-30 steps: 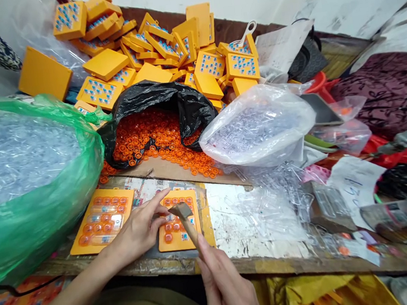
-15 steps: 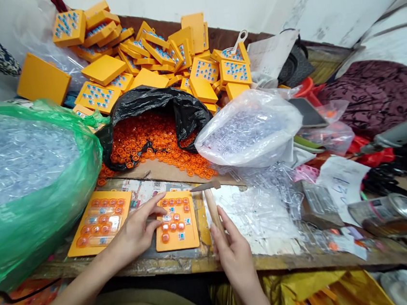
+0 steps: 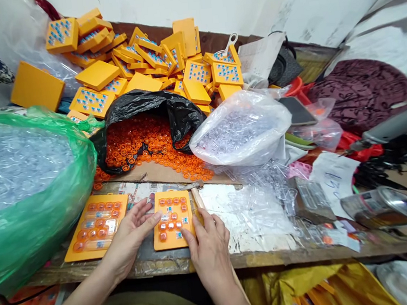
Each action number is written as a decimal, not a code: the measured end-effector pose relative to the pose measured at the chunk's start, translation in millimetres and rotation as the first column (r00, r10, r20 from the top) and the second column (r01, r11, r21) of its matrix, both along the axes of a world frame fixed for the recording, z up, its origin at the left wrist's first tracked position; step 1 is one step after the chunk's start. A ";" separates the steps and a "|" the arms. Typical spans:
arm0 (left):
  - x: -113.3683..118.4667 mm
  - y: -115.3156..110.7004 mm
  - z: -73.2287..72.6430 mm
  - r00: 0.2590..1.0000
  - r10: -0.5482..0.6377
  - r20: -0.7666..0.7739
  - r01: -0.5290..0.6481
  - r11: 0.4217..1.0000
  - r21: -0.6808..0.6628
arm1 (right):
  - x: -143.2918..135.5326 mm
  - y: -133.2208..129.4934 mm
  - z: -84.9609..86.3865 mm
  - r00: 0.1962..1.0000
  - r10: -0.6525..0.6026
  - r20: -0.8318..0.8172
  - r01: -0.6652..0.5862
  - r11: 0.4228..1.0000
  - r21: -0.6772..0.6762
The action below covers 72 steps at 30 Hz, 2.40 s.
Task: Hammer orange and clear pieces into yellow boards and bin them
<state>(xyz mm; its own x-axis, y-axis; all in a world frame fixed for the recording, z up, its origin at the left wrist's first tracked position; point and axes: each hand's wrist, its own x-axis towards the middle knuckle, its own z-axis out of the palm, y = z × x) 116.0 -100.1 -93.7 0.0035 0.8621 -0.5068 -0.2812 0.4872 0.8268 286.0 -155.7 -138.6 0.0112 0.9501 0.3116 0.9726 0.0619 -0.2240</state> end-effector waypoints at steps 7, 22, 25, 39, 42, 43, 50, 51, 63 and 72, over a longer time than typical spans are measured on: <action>12.1 -3.8 -7.2 0.950 -0.184 0.251 0.189 0.982 0.006 | 22.9 3.2 9.0 0.991 0.099 -0.093 -0.097 0.995 0.023; -4.2 -28.3 -2.9 0.877 -0.127 0.464 0.130 0.991 0.025 | 45.9 34.7 38.4 0.959 0.058 -0.278 -0.026 0.993 0.119; -2.6 -30.6 -3.3 0.875 -0.171 0.452 0.155 0.985 0.073 | 16.2 27.9 56.0 0.786 0.235 -0.571 -0.246 0.967 0.059; -1.1 -33.4 -11.4 0.909 -0.197 0.368 0.143 0.975 0.168 | -21.9 23.9 45.6 0.707 0.152 -0.690 -0.039 0.984 0.177; -1.7 -35.3 -13.0 0.942 -0.212 0.261 0.150 0.959 0.239 | -21.4 28.7 47.4 0.348 -0.095 -0.933 -0.156 0.975 -0.157; -2.2 -35.8 -13.8 0.951 -0.218 0.219 0.157 0.951 0.265 | -21.5 29.8 48.8 0.256 -0.148 -0.955 -0.225 0.952 -0.208; -0.4 -35.8 -12.5 0.973 -0.192 0.131 0.150 0.948 0.280 | -23.8 26.8 45.3 0.268 -0.133 -0.954 -0.199 0.961 -0.190; 0.7 -35.4 -10.6 0.968 -0.182 0.174 0.136 0.959 0.249 | -19.2 27.1 43.0 0.315 -0.110 -0.943 -0.209 0.961 -0.182; 5.6 -29.8 -0.2 0.817 0.097 0.569 0.037 0.975 -0.218 | 99.1 65.7 11.0 0.959 -0.151 -0.238 0.168 0.984 0.053; -4.0 -28.0 0.3 0.783 0.048 0.621 0.070 0.984 -0.164 | 63.6 47.8 30.4 0.762 -0.144 -0.631 0.291 0.947 0.135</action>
<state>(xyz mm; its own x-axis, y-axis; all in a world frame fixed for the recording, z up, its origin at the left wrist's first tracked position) 112.0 -128.1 -93.3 0.3768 0.7612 -0.5278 -0.6973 0.6082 0.3794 349.6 -107.9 -108.2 0.4651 0.8092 0.3591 0.6301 -0.0176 -0.7763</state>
